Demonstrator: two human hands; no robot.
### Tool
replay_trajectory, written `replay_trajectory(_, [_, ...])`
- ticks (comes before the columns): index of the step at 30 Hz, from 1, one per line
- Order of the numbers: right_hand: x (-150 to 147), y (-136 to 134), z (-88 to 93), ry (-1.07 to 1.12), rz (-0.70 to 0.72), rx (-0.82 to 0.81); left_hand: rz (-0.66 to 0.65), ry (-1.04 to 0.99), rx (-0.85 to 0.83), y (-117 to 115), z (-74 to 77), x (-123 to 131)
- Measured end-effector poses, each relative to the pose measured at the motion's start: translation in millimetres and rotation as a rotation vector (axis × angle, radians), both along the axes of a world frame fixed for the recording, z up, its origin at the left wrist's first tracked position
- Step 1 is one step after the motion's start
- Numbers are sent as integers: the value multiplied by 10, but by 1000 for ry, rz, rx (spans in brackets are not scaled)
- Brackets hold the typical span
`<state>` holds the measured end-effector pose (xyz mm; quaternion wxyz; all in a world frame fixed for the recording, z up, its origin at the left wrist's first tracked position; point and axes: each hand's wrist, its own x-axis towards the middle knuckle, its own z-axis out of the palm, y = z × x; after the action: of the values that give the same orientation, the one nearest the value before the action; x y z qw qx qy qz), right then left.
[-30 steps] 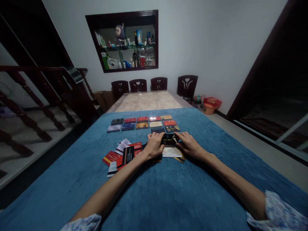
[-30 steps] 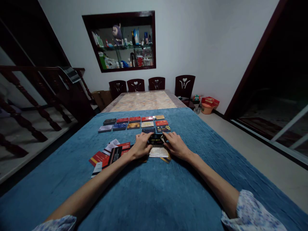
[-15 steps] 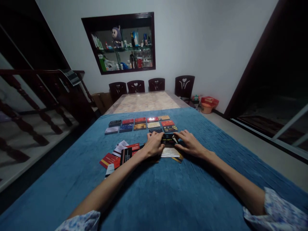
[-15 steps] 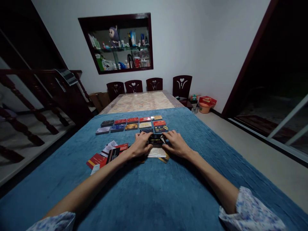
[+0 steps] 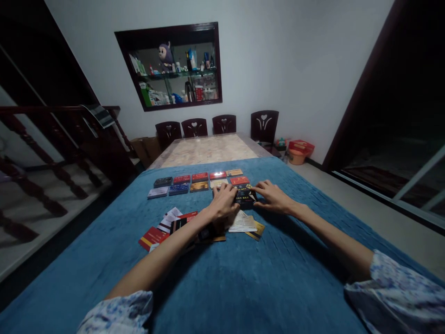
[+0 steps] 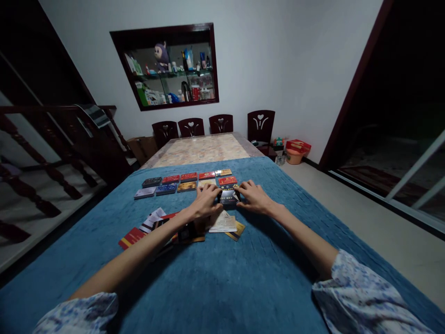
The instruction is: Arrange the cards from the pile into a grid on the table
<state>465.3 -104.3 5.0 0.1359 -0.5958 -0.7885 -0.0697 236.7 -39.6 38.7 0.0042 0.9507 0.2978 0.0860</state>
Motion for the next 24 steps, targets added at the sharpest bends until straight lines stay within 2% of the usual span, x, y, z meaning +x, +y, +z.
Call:
replay_trajectory(9, [72, 341, 249, -64, -121, -201, 54, 62, 42, 333, -36, 250])
replay_trajectory(15, [134, 542, 229, -110, -121, -247, 88, 84, 19, 502, -80, 341])
replay_trajectory(24, [156, 699, 202, -139, -119, -341, 105, 115, -45, 559, -121, 418])
